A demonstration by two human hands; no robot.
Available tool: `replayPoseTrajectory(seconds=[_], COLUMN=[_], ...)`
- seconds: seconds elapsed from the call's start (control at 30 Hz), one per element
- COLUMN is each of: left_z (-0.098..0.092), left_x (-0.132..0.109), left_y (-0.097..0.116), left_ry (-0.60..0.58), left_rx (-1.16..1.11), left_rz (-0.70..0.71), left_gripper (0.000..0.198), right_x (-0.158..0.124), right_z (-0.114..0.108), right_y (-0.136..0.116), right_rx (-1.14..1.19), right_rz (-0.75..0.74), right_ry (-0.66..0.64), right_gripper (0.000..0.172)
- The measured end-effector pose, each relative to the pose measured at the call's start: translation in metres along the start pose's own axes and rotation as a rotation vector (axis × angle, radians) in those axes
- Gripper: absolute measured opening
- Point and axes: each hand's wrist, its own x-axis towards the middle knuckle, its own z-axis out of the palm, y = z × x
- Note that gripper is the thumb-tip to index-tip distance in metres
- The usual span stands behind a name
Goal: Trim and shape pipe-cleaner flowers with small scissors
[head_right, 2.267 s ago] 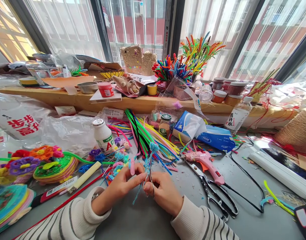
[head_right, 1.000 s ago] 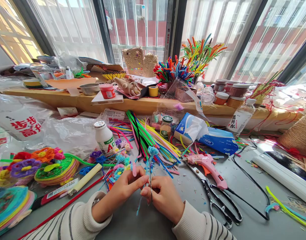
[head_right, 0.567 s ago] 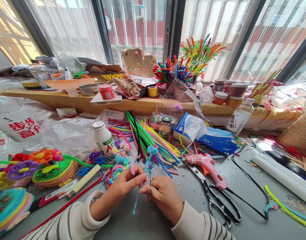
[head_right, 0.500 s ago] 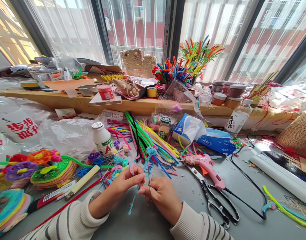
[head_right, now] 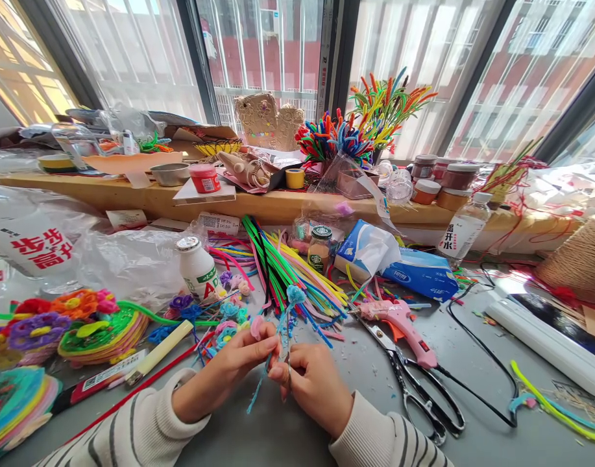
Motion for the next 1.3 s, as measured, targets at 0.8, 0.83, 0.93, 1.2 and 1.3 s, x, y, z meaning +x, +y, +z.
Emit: replayPoseTrajectory(seconds=[0.8, 0.83, 0.93, 1.2, 1.3], left_z=[-0.0047, -0.0048, -0.0049, -0.0058, -0.006], left_x=[0.0024, 0.0024, 0.0021, 0.0023, 0.0026], left_y=[-0.005, -0.0049, -0.004, -0.0053, -0.0046], left_ry=[-0.034, -0.039, -0.061, -0.099, -0.076], left_rx=[-0.112, -0.117, -0.129, -0.171, -0.172], left_rz=[-0.049, -0.05, -0.058, -0.057, -0.045], left_gripper=[0.018, 0.018, 0.019, 0.018, 0.019], right_x=[0.0016, 0.0015, 0.0012, 0.002, 0.0025], right_z=[0.002, 0.0019, 0.0018, 0.001, 0.0007], right_y=[0.0052, 0.0048, 0.002, 0.0028, 0.0048], right_rx=[0.02, 0.024, 0.044, 0.004, -0.037], right_rz=[0.023, 0.024, 0.028, 0.011, 0.002], right_ry=[0.037, 0.034, 0.021, 0.029, 0.036], right_gripper=[0.066, 0.066, 0.067, 0.067, 0.066])
